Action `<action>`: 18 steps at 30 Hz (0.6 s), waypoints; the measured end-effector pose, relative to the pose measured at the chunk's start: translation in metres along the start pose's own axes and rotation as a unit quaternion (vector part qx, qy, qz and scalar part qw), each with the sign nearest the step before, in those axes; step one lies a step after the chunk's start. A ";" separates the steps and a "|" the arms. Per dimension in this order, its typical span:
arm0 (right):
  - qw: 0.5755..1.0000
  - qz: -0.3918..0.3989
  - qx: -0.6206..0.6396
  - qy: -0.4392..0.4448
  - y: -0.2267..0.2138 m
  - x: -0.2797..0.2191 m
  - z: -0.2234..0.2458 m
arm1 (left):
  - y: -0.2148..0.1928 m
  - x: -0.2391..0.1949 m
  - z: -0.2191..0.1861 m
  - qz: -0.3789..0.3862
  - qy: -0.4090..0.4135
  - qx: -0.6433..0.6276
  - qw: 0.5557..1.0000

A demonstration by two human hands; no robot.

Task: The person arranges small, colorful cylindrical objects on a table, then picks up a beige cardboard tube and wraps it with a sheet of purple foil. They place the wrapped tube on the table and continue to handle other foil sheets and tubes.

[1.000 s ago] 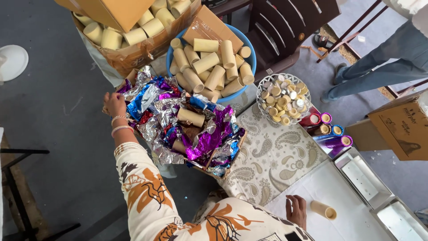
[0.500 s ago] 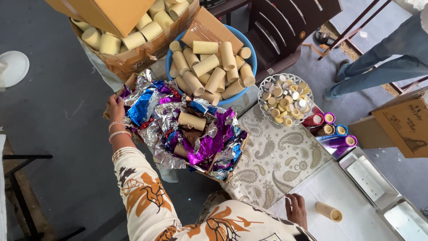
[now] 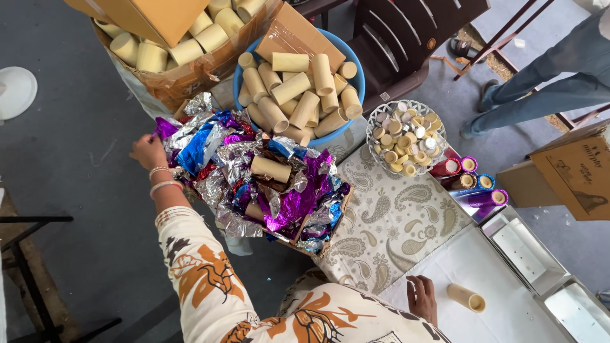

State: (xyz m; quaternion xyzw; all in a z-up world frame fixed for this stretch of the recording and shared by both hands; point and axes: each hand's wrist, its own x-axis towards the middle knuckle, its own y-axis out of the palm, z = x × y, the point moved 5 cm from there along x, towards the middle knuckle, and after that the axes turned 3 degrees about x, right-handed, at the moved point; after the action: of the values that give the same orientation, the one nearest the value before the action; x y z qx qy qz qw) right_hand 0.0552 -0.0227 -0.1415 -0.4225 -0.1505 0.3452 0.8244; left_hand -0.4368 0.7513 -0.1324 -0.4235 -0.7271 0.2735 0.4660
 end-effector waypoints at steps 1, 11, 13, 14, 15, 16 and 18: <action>1.000 0.001 0.001 0.000 0.000 0.000 0.001 | -0.009 0.003 -0.003 -0.001 0.000 0.001 1.000; 0.999 -0.009 0.032 -0.029 -0.001 0.001 0.011 | -0.033 0.025 0.038 -0.049 -0.121 -0.302 0.944; 0.999 -0.009 0.020 -0.036 -0.003 0.001 0.011 | -0.049 0.025 0.035 -0.075 -0.133 -0.353 0.923; 1.000 -0.001 0.016 -0.022 -0.002 0.000 0.010 | -0.059 0.026 0.031 -0.075 -0.103 -0.314 0.941; 1.000 0.008 0.012 -0.009 -0.002 0.000 0.009 | -0.069 0.026 0.026 -0.075 -0.074 -0.275 0.956; 1.000 0.009 0.013 -0.009 -0.002 0.000 0.009 | -0.072 0.026 0.024 -0.076 -0.074 -0.274 0.956; 0.999 0.016 0.042 0.013 -0.001 -0.001 0.007 | -0.068 0.025 0.022 -0.021 -0.119 -0.514 0.849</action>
State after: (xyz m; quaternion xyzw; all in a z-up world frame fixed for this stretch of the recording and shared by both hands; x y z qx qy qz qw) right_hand 0.0516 -0.0196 -0.1369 -0.3944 -0.1189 0.3589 0.8376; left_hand -0.4867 0.7399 -0.0766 -0.5518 -0.8221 -0.1008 0.0973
